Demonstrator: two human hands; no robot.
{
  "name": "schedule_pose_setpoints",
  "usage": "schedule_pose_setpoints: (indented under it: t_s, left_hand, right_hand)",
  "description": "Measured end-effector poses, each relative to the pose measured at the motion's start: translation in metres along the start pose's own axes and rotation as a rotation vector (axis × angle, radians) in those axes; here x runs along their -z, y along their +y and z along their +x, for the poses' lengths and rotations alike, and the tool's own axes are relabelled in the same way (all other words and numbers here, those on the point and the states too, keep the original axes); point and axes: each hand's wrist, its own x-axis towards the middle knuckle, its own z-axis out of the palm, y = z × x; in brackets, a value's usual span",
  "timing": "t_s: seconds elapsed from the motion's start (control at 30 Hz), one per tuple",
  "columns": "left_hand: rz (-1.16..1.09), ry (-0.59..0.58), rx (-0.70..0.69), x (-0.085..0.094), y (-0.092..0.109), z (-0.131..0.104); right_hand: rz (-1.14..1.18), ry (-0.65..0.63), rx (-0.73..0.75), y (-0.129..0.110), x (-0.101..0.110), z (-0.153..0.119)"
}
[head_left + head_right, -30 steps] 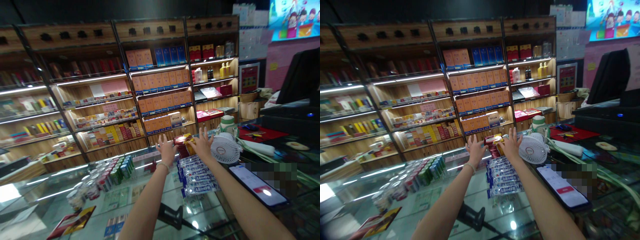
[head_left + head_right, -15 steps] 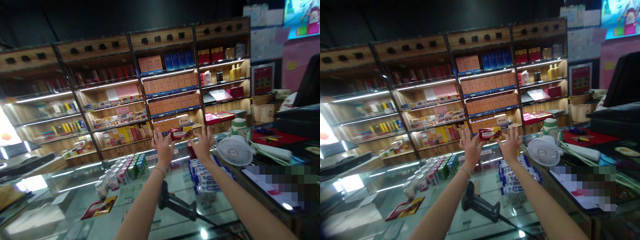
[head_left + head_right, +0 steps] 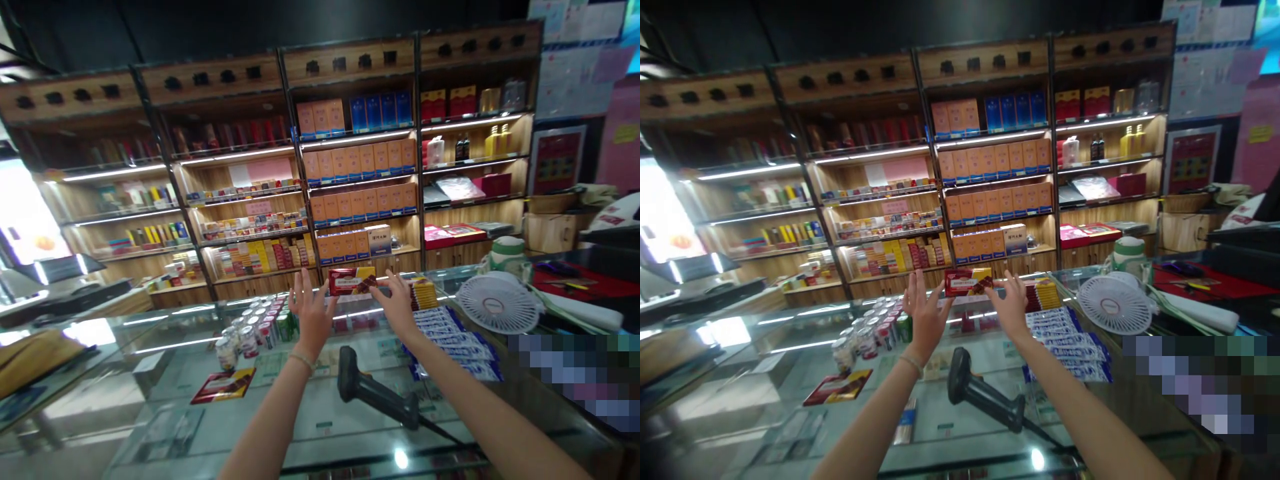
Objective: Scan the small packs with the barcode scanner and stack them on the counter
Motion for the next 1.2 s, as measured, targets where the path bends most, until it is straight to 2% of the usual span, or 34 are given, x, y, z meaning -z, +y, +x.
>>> schedule_pose_setpoints:
  t_s: [0.23,0.33,0.53,0.67,0.83,0.97,1.07,1.2]
  left_hand:
    - [-0.02,-0.032,-0.016,-0.017,-0.015,-0.023]
    - [-0.016,-0.056,-0.013,-0.02,-0.017,-0.027]
    - [0.034,-0.068,0.034,-0.01,-0.013,-0.027]
    - [0.057,-0.106,-0.018,0.0,-0.004,-0.029]
    - [0.048,-0.194,-0.09,0.006,0.004,-0.031]
    - [0.049,-0.23,-0.088,0.007,0.004,-0.032]
    - [0.067,-0.208,-0.08,0.007,0.002,-0.032]
    - [0.065,-0.127,-0.076,0.005,-0.004,-0.032]
  right_hand:
    - [0.075,-0.181,-0.071,0.016,-0.004,-0.008]
    - [0.075,-0.206,-0.072,0.018,-0.001,-0.009]
    - [0.097,-0.137,-0.022,0.008,0.005,-0.017]
    - [0.098,-0.104,0.023,0.001,0.007,-0.024]
    - [0.09,-0.147,0.044,-0.002,0.004,-0.031]
    - [0.077,-0.152,0.083,-0.007,0.001,-0.036]
    - [0.062,-0.137,0.109,-0.015,0.002,-0.042]
    - [0.071,-0.22,0.198,-0.029,0.007,-0.051]
